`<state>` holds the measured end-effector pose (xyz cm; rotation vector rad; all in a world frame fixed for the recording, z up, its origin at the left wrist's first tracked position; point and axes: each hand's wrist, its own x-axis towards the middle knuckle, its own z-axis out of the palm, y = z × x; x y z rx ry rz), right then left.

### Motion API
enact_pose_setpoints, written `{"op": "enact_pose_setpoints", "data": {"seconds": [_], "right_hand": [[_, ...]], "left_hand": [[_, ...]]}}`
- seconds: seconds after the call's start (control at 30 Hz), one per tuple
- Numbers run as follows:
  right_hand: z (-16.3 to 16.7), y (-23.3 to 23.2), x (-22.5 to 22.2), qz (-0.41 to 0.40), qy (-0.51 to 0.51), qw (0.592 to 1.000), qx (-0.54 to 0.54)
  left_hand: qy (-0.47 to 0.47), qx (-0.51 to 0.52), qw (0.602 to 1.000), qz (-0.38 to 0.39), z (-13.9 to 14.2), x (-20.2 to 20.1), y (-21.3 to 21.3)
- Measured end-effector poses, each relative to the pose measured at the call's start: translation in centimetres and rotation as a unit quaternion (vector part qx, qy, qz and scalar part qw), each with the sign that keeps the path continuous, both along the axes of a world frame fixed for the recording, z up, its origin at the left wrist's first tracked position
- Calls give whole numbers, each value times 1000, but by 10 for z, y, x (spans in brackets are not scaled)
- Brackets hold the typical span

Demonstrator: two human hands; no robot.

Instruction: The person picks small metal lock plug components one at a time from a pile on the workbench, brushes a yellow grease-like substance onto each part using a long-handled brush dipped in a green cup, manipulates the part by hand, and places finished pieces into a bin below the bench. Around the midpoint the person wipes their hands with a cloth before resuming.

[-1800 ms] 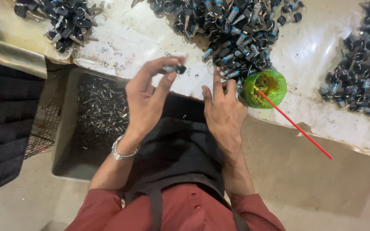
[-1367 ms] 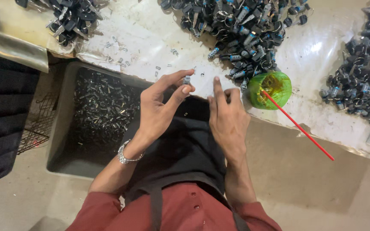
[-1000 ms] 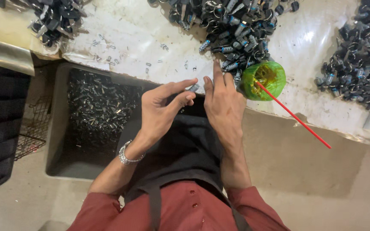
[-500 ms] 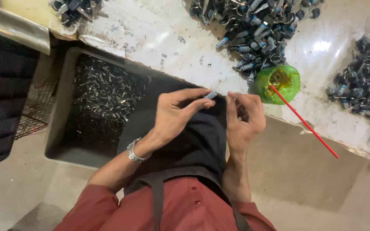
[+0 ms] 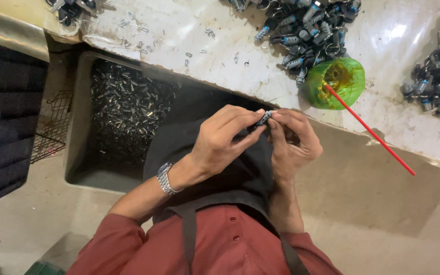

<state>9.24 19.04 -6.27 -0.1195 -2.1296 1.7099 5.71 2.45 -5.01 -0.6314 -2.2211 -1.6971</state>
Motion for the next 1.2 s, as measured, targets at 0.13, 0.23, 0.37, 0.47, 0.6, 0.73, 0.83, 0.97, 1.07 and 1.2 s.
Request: {"op": "enact_pose_setpoints", "data": {"seconds": [0.13, 0.23, 0.37, 0.47, 0.6, 0.73, 0.83, 0.97, 1.07, 1.2], "right_hand": [[-9, 7, -3, -2, -25, 1000, 13], [-14, 13, -6, 3, -63, 995, -72], [-1, 29, -1, -135, -42, 975, -173], [12, 57, -2, -185, -10, 967, -173], [15, 85, -3, -153, 48, 982, -95], [23, 101, 8, -246, 73, 958, -129], [23, 98, 23, -163, 54, 959, -224], [7, 83, 40, -133, -33, 927, -348], [-3, 78, 45, -114, -46, 919, -374], [-8, 77, 44, -120, -53, 921, -366]], "left_hand": [[57, -40, 998, 6, -5, -8, 3], [51, -19, 999, -4, -7, -11, 6], [1, 10, 1000, -7, -2, -8, 4], [-23, 21, 1000, 1, -1, -11, 7], [-20, 3, 1000, -4, 1, -18, 18], [-21, 16, 1000, -8, 5, -17, 26], [-45, 28, 999, 11, 6, -17, 23], [-51, 31, 998, 0, 2, -18, 23], [-50, 34, 998, -8, 0, -17, 26], [-54, 39, 998, -6, -1, -15, 25]]}}
